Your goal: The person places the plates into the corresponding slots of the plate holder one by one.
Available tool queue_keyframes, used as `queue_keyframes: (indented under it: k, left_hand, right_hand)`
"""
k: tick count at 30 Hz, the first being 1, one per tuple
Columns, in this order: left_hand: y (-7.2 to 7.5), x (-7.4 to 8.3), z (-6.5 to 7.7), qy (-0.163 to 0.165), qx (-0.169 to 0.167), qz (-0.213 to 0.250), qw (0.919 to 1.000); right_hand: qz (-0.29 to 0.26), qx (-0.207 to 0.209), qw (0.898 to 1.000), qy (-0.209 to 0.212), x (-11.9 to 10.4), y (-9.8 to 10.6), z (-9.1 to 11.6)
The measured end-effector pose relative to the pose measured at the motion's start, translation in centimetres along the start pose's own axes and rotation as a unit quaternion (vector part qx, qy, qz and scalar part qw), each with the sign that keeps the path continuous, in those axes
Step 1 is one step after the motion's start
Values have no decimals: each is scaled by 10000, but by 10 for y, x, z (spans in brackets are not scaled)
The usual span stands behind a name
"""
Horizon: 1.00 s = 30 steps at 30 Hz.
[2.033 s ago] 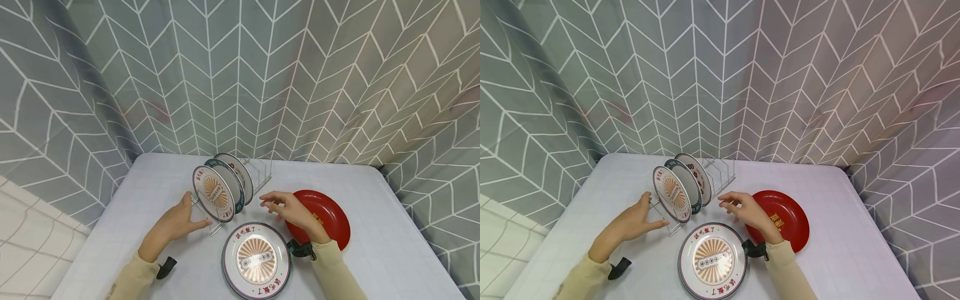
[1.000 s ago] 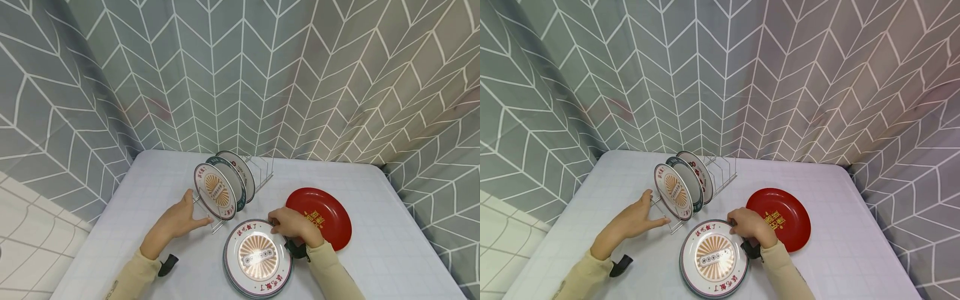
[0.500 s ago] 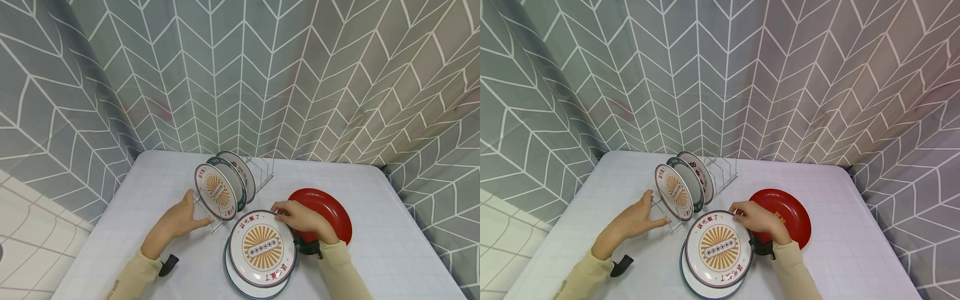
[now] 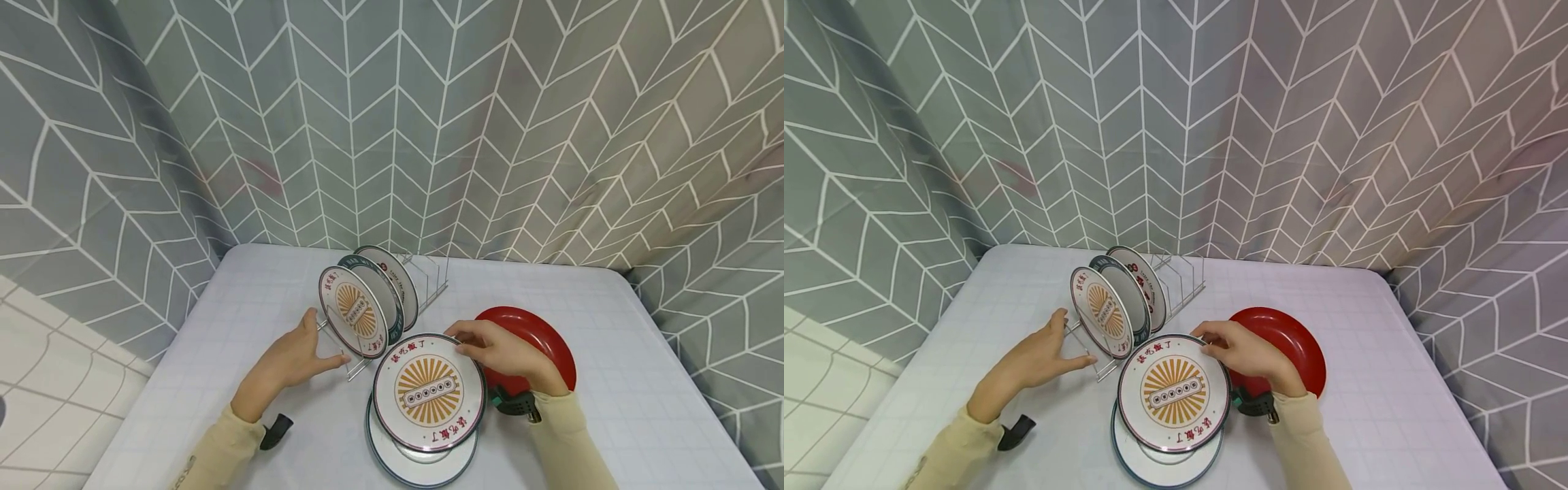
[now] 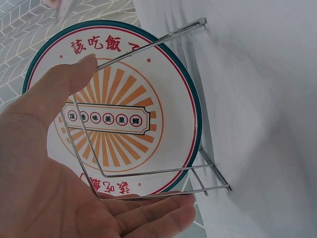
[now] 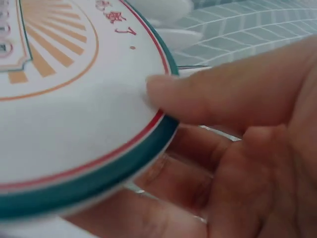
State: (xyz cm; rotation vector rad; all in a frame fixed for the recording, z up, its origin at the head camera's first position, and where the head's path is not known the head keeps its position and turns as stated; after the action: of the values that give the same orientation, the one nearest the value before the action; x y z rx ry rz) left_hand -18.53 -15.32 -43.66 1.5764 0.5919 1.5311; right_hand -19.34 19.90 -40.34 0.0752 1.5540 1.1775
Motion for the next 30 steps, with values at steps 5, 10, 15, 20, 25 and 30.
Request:
queue_keyframes:
  k: [5, 10, 15, 20, 25, 30]
  left_hand:
    - [0, 1, 0, -7, -25, 46, 10000]
    - [0, 1, 1, -26, -17, 38, 10000]
    - [1, 1, 1, -11, -16, 41, 10000]
    - [2, 2, 1, 0, -39, 62, 10000]
    - [1, 2, 1, 39, -62, 79, 9999]
    - [0, 1, 1, 55, -60, 39, 10000]
  right_hand:
    - [-125, 272, 9995, 23, -5, 13, 13]
    - [-385, 609, 9972, 189, -9, 25, 23]
    - [-887, 834, 9925, 48, -12, 31, 28]
    - [-827, 913, 9924, 19, -16, 33, 31]
    - [-742, 1075, 9910, 280, -21, 35, 35]
    - [-706, 1207, 9895, 376, -26, 36, 38]
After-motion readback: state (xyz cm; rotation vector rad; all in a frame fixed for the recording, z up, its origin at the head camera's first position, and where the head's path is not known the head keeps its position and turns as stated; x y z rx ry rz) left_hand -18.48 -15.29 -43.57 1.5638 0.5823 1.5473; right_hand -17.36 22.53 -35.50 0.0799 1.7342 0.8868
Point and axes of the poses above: each hand's wrist, its own z-axis away from the middle knuckle, its own y-axis out of the back of the hand, x = y × z, the point moved 2 cm from there along -z, towards the middle knuckle, and after that the axes turned 8 degrees about z, right-handed, at the moved point
